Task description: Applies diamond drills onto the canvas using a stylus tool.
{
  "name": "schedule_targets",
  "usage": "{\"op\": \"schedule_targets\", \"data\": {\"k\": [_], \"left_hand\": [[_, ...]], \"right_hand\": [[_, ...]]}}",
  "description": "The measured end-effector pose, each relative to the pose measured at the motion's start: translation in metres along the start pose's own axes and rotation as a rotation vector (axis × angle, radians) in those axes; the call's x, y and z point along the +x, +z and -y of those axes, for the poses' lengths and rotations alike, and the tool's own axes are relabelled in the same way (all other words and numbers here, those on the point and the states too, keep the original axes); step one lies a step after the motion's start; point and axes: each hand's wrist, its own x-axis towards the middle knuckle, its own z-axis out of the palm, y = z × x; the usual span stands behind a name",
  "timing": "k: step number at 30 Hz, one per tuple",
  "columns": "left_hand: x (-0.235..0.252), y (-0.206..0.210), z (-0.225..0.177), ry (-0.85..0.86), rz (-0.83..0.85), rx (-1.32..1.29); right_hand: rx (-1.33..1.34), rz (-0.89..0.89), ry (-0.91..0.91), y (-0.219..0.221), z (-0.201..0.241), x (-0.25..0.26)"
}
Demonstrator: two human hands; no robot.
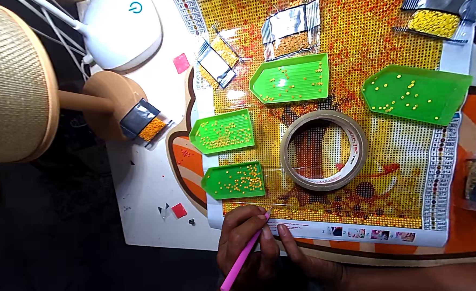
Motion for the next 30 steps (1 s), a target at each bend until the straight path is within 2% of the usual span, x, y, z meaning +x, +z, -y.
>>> {"op": "schedule_targets", "data": {"k": [8,18,25,30], "left_hand": [[0.001,0.0,0.0,0.006,0.002,0.011],[-0.004,-0.008,0.002,0.012,-0.063,-0.093],[-0.008,-0.008,0.007,0.05,-0.078,-0.108],[-0.012,-0.007,0.015,0.073,-0.066,-0.106]], "right_hand": [[-0.016,-0.003,-0.007,-0.003,0.007,0.003],[0.108,-0.039,0.046,0.002,-0.002,-0.002],[0.01,-0.064,0.02,0.004,-0.009,-0.003],[-0.041,-0.188,-0.026,0.01,-0.004,0.0]]}}
